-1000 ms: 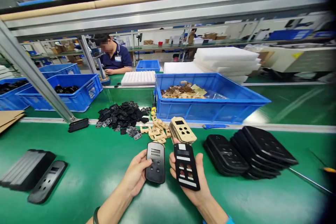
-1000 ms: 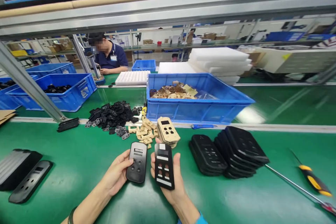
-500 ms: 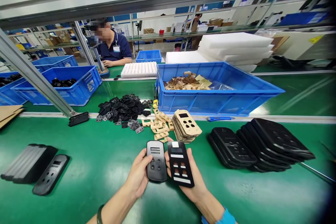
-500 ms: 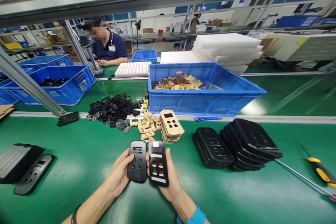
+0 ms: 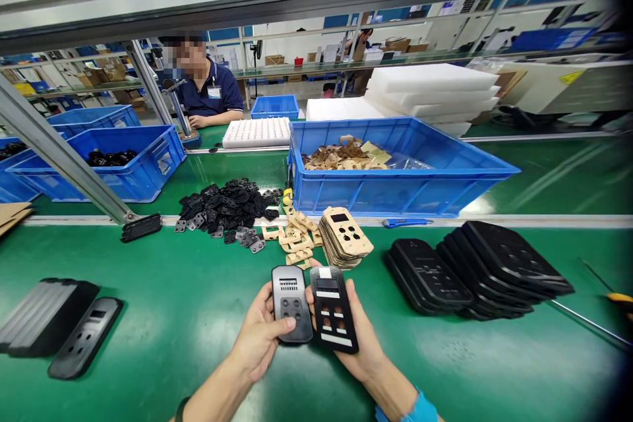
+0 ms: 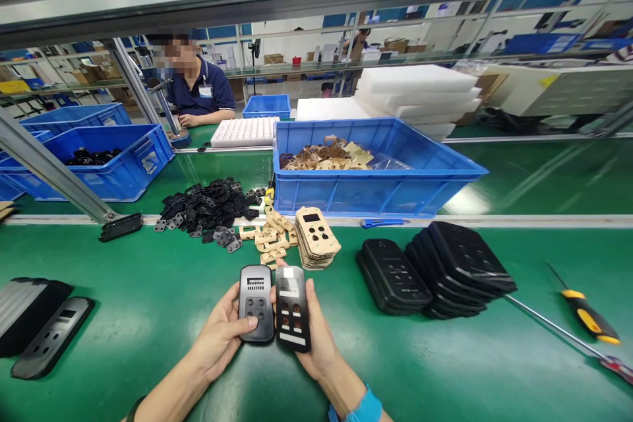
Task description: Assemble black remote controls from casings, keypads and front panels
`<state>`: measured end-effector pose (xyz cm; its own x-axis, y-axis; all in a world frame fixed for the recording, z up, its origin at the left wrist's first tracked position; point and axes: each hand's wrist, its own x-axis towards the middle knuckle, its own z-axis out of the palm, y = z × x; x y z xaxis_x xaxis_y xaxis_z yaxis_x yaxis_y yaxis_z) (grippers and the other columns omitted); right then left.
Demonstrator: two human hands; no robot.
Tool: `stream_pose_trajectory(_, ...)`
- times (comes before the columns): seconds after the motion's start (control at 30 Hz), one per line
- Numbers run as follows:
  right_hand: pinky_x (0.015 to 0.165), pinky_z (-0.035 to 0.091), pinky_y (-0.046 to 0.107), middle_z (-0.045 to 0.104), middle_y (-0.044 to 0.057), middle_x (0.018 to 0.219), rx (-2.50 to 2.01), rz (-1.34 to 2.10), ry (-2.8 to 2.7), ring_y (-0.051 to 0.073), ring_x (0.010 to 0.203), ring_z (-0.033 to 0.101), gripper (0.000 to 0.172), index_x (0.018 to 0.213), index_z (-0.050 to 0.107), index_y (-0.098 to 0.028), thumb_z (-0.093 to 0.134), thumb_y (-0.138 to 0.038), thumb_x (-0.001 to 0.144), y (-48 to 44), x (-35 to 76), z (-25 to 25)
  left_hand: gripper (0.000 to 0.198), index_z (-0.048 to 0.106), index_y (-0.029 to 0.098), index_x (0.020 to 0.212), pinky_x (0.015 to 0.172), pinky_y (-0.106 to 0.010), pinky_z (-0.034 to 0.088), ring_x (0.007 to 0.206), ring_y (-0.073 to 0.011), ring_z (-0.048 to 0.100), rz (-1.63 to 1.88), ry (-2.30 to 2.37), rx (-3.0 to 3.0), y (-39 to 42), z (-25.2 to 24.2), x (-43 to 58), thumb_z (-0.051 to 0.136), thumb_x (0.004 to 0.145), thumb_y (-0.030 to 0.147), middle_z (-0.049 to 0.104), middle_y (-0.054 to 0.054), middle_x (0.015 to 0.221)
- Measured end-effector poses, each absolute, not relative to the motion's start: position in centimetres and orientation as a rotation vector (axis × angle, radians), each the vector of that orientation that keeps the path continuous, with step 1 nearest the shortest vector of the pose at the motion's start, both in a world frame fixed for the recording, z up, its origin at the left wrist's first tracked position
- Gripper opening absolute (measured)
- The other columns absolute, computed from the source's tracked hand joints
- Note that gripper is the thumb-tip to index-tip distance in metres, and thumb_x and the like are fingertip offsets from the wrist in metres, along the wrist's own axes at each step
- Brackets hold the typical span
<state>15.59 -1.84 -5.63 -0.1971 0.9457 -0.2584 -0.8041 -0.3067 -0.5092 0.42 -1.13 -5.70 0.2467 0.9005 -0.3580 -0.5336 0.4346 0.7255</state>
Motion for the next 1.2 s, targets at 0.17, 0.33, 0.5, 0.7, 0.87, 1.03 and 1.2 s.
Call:
stream_pose_trajectory(0.17,0.063,0.046,0.024,0.066,0.0,0.078,-0.698,1.785,-0.349,0.012,0.063,0.057,0.057,0.132,0.045,-0.027,0.052,-0.058,0.085,-1.85,15.61,-5.93,0.069,0.056,0.018,0.114,0.086,-0.032,0.044,0.095,-0.0211,0.06,1.05,0.854,0.524,-1.25,-5.84,0.47,0.083,0.051,0.009,0.069,-0.009,0.104)
stream_pose_trajectory(0.33,0.06,0.046,0.024,0.066,0.0,0.078,-0.708,1.788,-0.35,0.012,0.06,0.056,0.057,0.131,0.047,-0.027,0.054,-0.058,0.084,-1.97,15.54,-5.83,0.068,0.057,0.017,0.113,0.083,-0.031,0.044,0.093,-0.0209,0.061,1.036,0.843,0.516,-1.32,-5.71,0.38,0.083,0.051,0.008,0.069,-0.009,0.103)
stream_pose_trajectory(0.5,0.056,0.044,0.024,0.065,0.001,0.076,-0.712,1.796,-0.372,0.011,0.056,0.053,0.059,0.128,0.051,-0.026,0.056,-0.06,0.081,-1.99,15.43,-5.59,0.051,0.06,0.017,0.111,0.082,-0.029,0.045,0.089,-0.0192,0.063,1.052,0.875,0.476,-1.16,-5.73,0.48,0.08,0.065,0.026,0.07,-0.008,0.099)
stream_pose_trajectory(0.7,0.054,0.044,0.023,0.064,0.002,0.075,-0.706,1.827,-0.365,0.011,0.056,0.052,0.051,0.117,0.059,-0.024,0.054,-0.061,0.082,-2.01,15.41,-5.79,0.047,0.062,0.017,0.108,0.078,-0.027,0.046,0.085,-0.0174,0.063,1.061,0.925,0.47,-1.23,-5.82,0.58,0.079,0.066,0.03,0.071,-0.007,0.1)
stream_pose_trajectory(0.87,0.052,0.043,0.021,0.063,0.001,0.075,-0.633,1.812,-0.297,0.01,0.056,0.051,0.044,0.119,0.059,-0.028,0.057,-0.054,0.083,-1.78,15.71,-5.51,0.046,0.063,0.018,0.108,0.081,-0.029,0.046,0.09,-0.0192,0.063,1.051,0.914,0.416,-1.21,-5.82,0.56,0.078,0.067,0.032,0.07,-0.007,0.104)
stream_pose_trajectory(1.03,0.044,0.037,0.014,0.056,-0.003,0.071,-0.734,1.714,-0.353,0.005,0.051,0.041,0.043,0.119,0.059,-0.028,0.071,-0.033,0.078,-1.5,16.15,-5.16,0.044,0.066,0.017,0.105,0.083,-0.028,0.045,0.094,-0.019,0.061,1.067,0.91,0.354,-1.09,-5.92,0.51,0.079,0.066,0.034,0.069,-0.006,0.106)
stream_pose_trajectory(1.2,0.033,0.026,0.01,0.045,-0.008,0.065,-0.953,1.538,-0.581,0.002,0.042,0.025,0.039,0.114,0.062,-0.029,0.073,-0.033,0.076,-1.42,15.91,-5.22,0.043,0.064,0.017,0.108,0.082,-0.028,0.045,0.089,-0.0179,0.062,1.022,0.881,0.409,-1.26,-5.83,0.53,0.075,0.07,0.034,0.069,-0.007,0.103)
